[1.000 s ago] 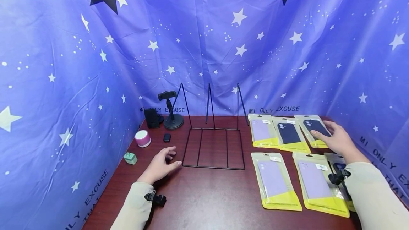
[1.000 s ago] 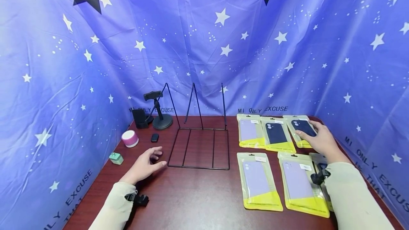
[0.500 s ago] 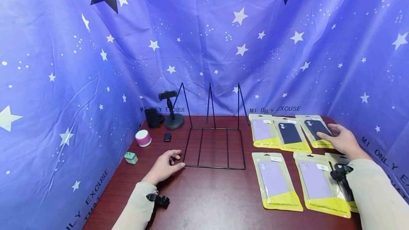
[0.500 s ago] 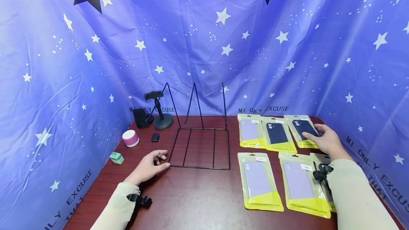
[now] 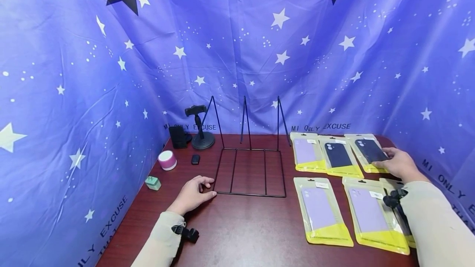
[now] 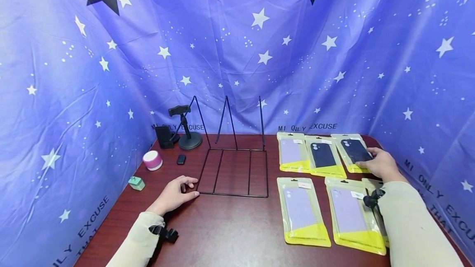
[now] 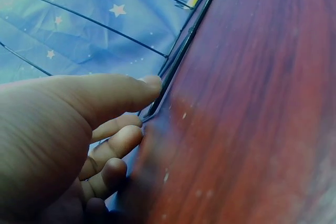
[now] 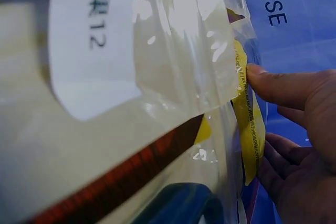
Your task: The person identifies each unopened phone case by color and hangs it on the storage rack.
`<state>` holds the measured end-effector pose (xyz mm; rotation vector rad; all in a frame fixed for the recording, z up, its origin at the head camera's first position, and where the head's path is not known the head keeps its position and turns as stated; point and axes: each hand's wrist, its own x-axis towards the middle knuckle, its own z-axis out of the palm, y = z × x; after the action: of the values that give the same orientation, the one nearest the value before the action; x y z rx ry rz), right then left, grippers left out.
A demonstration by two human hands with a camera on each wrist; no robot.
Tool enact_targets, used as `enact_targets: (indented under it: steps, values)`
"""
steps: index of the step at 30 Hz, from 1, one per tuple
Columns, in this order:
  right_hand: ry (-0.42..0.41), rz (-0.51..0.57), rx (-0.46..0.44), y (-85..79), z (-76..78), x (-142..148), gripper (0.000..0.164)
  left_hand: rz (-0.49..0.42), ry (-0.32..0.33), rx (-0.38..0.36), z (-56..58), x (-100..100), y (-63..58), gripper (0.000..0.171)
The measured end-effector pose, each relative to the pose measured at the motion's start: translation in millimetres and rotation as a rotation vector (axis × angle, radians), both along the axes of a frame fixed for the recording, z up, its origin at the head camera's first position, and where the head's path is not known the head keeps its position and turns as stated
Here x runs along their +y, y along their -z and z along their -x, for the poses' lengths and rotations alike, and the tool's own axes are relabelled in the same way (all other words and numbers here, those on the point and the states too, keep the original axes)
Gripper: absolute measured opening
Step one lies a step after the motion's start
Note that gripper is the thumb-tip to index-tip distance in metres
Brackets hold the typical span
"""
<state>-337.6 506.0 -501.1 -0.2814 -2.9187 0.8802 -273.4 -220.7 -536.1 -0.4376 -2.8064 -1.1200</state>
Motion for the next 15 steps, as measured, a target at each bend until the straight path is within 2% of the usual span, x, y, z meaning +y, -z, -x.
enact_targets:
  steps: [7, 15]
  values:
    - [0.039, 0.032, -0.07, -3.1, -0.3, -1.9, 0.094, 0.004, 0.007, 0.029, -0.4, 0.4, -1.2, 0.037]
    - [0.07, 0.011, -0.115, -5.2, 0.3, -1.3, 0.091, 0.002, 0.001, 0.008, -0.2, -0.1, -0.6, 0.037]
